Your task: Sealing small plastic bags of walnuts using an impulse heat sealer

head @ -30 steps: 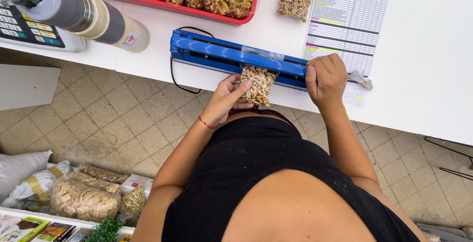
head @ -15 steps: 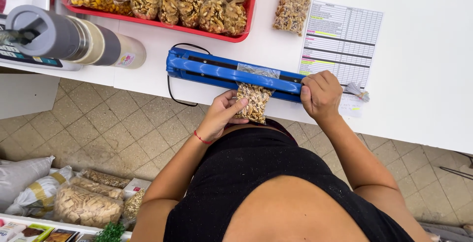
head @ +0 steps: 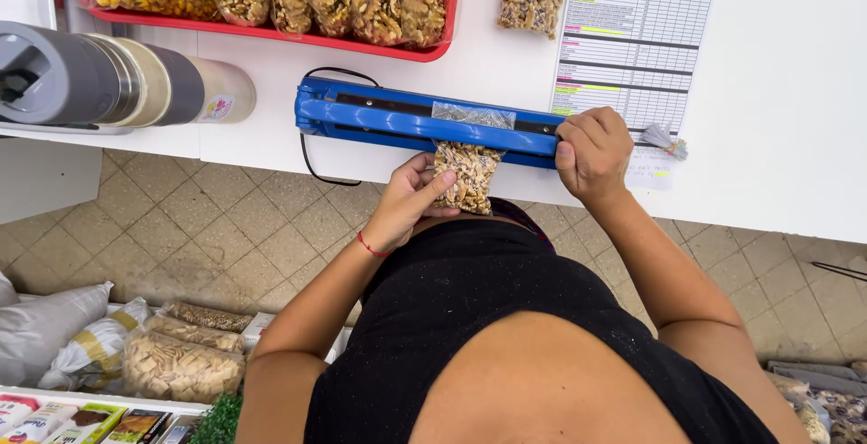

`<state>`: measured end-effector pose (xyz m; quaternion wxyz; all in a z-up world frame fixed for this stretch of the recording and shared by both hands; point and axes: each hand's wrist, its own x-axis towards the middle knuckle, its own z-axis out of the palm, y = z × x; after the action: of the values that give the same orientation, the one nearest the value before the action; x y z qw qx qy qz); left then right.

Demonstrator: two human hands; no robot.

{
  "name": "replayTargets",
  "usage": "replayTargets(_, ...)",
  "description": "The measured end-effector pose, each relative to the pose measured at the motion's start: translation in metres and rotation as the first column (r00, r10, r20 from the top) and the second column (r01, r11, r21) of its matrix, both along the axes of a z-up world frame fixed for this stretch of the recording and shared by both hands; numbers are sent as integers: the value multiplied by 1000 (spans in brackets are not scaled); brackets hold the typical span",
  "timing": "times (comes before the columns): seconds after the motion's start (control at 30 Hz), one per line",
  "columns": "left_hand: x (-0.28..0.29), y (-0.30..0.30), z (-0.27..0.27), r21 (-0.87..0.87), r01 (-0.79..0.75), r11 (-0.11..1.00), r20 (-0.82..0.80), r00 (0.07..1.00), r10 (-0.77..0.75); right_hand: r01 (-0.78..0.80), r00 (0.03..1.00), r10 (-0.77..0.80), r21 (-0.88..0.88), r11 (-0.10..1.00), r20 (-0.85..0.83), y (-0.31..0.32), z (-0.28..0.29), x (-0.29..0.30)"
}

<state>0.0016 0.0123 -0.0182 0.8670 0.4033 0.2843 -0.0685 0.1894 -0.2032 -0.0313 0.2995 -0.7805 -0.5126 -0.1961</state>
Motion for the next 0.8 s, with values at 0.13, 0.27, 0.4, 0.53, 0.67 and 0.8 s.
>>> replayTargets(0.13,-1,0,1,-6,-2,1000,4,1000,2,1,1000,-1,-2,1000,-5,-1,1,-2)
replayTargets(0.27,0,0,1,-2,0,1000,6,1000,0,13,1000,-13,-13,1000,-14,0,4,-3)
replayTargets(0.4,-4,-2,-17,6,-7,1000,14,1000,7,3,999,-4,-32,999,-35,-2,8,-4)
replayTargets(0.53,0,0,-3,3,-11,1000,26,1000,11,-4,1000,2,-105,995,-24,-1,42,-5)
replayTargets(0.67,-2,-3,-5,-3,-17,1000,22,1000,17,61,764,100,226,972,-638,-6,70,1)
replayTargets(0.8,-2,-1,-4,-33,15,999,-29,999,-16,21,616,35,61,998,-787,8,89,8)
